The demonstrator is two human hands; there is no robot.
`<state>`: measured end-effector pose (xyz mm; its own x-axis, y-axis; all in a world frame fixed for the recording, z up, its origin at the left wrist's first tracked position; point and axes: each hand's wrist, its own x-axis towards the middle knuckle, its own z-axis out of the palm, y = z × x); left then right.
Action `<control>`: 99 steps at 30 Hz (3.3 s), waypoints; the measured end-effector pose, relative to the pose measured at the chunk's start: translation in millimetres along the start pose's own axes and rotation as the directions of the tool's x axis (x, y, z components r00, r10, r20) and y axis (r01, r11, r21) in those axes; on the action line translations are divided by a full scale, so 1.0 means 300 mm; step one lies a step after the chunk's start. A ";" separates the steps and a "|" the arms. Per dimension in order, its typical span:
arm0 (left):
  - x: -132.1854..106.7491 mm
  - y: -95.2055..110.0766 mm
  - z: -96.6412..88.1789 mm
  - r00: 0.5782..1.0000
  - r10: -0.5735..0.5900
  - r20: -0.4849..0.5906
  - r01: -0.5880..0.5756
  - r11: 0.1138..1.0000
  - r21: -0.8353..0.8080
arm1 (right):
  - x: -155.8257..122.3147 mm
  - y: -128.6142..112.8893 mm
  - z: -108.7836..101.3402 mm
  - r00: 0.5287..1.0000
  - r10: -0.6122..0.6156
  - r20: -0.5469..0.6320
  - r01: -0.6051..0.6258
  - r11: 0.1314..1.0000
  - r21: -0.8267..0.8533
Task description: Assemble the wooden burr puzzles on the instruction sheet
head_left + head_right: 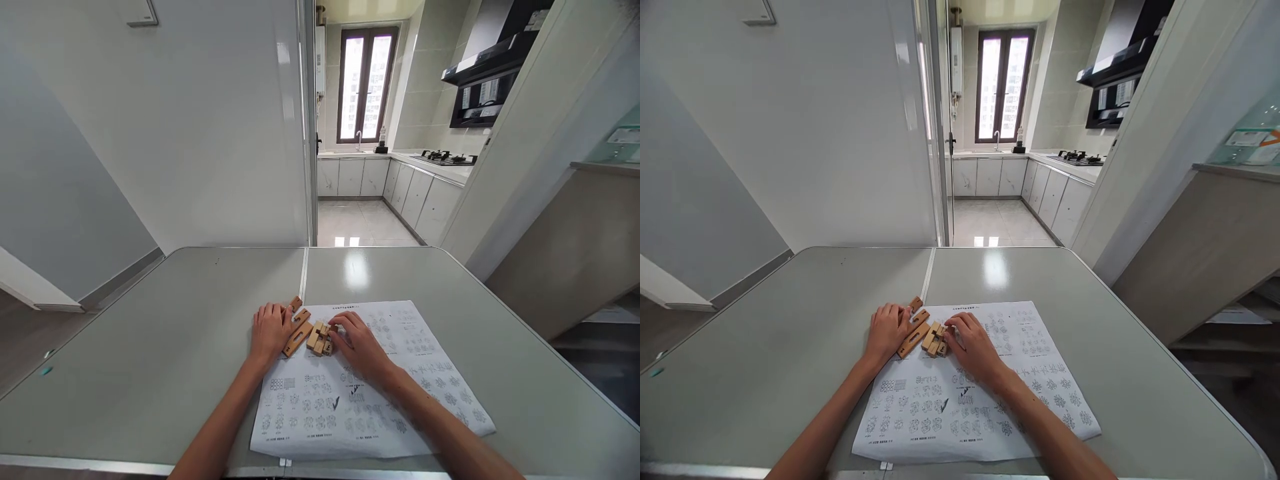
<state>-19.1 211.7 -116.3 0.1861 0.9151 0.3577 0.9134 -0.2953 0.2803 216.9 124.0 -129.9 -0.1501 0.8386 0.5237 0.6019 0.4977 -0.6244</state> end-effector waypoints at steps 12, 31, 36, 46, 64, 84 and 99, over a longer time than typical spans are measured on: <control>-0.001 0.014 -0.038 0.998 -0.023 0.054 0.028 0.995 -0.100 | -0.002 0.001 0.010 1.000 0.015 0.001 -0.015 1.000 0.023; 0.005 -0.012 -0.018 0.998 -0.035 0.050 0.038 0.997 -0.072 | -0.002 -0.006 0.013 0.999 0.050 0.005 -0.050 0.997 0.050; 0.008 -0.018 -0.013 0.998 -0.031 0.052 0.034 0.998 -0.056 | -0.004 0.002 0.019 0.999 0.045 -0.008 -0.045 0.998 0.044; 0.002 -0.014 -0.020 0.999 -0.002 0.043 0.006 0.995 -0.097 | -0.002 0.002 0.018 0.999 0.053 0.002 -0.053 0.998 0.044; 0.004 -0.003 -0.033 0.997 0.026 0.075 -0.025 1.000 -0.016 | -0.006 0.002 0.017 0.999 0.052 0.013 -0.052 0.998 0.035; -0.005 -0.008 -0.031 0.996 0.052 0.076 -0.043 0.992 -0.119 | -0.001 -0.011 0.009 0.998 0.070 0.008 -0.070 0.997 0.046; -0.007 -0.027 -0.009 0.989 0.150 -0.001 -0.149 0.983 -0.111 | -0.003 -0.005 0.014 0.998 0.059 -0.005 -0.058 0.997 0.050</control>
<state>-27.8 211.4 -117.0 0.3203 0.8603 0.3966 0.8295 -0.4569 0.3211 212.9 123.6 -131.9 -0.1104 0.8652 0.4892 0.5699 0.4584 -0.6820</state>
